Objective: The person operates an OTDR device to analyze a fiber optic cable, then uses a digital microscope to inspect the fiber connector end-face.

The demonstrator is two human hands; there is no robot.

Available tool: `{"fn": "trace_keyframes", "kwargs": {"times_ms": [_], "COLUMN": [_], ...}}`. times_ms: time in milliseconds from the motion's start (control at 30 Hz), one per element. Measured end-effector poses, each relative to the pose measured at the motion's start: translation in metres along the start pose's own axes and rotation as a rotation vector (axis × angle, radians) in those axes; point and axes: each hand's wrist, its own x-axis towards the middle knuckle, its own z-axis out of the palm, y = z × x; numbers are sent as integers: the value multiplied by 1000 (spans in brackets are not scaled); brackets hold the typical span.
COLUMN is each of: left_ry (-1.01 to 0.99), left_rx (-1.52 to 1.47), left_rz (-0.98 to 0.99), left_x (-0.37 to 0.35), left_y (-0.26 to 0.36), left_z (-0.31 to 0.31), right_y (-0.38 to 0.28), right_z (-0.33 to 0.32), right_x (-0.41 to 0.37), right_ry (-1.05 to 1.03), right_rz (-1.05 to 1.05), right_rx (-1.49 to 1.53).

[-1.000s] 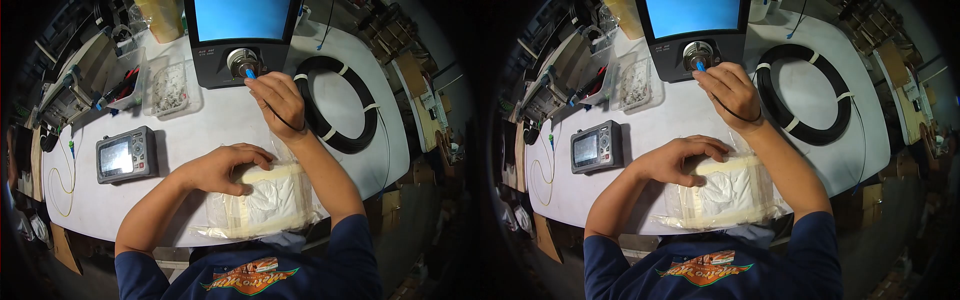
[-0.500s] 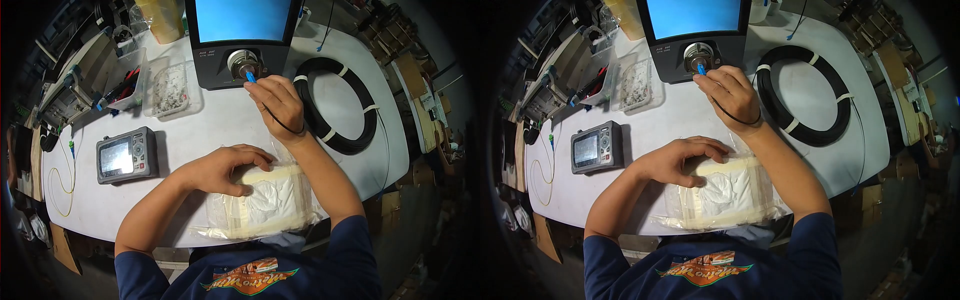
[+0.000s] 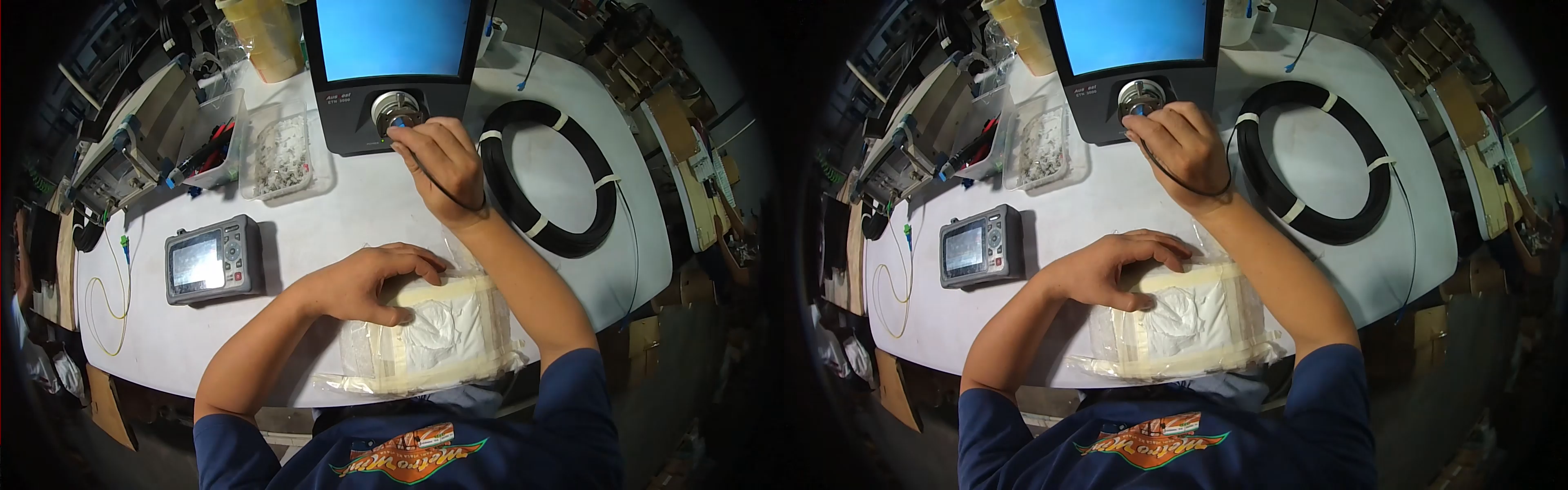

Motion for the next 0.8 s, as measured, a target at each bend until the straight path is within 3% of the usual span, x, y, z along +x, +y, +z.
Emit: {"fn": "trace_keyframes", "kwargs": {"times_ms": [133,200,233,367,433,467,567,700,800], "left_ry": [16,230,343,1006,1143,1163,1128,1170,1164], "left_rx": [46,-384,-325,-26,237,388,688,461,327], "left_rz": [47,-69,-87,20,164,208,19,-80,-37], "left_x": [-1,-5,-7,16,41,54,82,94,96], "left_y": [0,-4,-7,-12,0,13,5,10,-4], "left_z": [1,3,1,-18,-39,-49,-71,-71,-79], "right_y": [-2,-5,-5,1,6,9,11,15,14], "right_z": [2,10,14,30,37,41,46,47,45], "right_x": [-12,-13,-13,-27,-27,-24,-13,-15,-15], "right_ry": [-13,71,152,18,41,80,147,184,184], "right_rz": [138,216,293,468,437,465,458,378,407], "right_rx": [7,57,105,148,70,132,143,51,108]}}
